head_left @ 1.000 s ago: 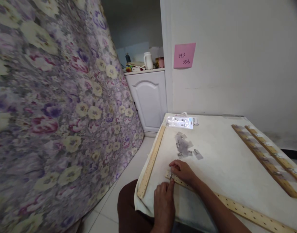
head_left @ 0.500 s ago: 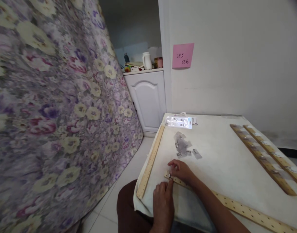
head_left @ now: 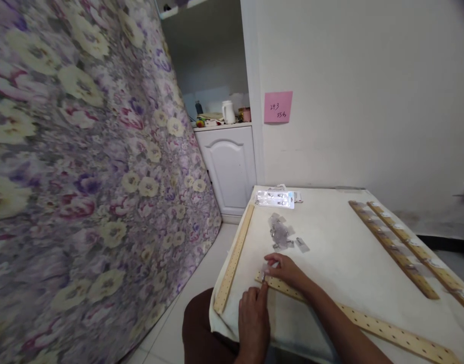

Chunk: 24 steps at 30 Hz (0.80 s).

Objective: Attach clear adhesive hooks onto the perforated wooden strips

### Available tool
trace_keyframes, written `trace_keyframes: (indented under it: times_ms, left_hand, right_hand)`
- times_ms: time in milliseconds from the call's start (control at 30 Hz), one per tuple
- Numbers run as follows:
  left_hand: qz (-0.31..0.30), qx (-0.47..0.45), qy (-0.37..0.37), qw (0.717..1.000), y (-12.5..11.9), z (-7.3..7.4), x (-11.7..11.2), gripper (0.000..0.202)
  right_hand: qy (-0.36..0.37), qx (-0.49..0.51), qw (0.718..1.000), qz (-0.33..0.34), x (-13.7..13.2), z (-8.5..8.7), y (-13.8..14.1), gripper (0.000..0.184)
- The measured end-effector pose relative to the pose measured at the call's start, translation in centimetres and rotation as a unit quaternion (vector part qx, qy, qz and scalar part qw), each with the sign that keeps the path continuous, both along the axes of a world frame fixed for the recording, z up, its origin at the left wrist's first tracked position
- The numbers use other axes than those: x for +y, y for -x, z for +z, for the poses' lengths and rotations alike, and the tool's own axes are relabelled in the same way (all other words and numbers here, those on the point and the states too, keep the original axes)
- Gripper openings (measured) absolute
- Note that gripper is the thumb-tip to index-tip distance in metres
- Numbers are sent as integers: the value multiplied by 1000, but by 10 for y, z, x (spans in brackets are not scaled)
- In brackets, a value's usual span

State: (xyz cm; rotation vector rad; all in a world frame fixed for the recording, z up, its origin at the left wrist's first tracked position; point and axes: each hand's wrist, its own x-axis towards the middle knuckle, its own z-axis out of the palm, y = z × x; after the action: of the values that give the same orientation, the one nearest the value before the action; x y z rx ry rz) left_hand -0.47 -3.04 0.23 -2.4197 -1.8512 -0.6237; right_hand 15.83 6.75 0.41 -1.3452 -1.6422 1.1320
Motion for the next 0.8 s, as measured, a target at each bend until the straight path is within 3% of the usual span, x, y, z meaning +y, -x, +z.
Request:
trace_keyframes:
  times_ms: [133,367,500,800]
  left_hand:
    - [-7,-7,7,1000,1,-1,0,56]
    - [-10,-24,-3,1000,4,-8,1,55]
    - [-15,-37,10,999,4,-9,0,54]
    - [-28,-19,4,999,10,-16,4,51]
  right_hand:
    - [-26,-52,997,-41,-27,6,-36,44]
    - [-38,-190,979,-66,-114,13,-109,36]
    - [-30,-226,970,-81,-135,14,-114,23]
    - [-5,-225,965,-134,-131,18,-97,15]
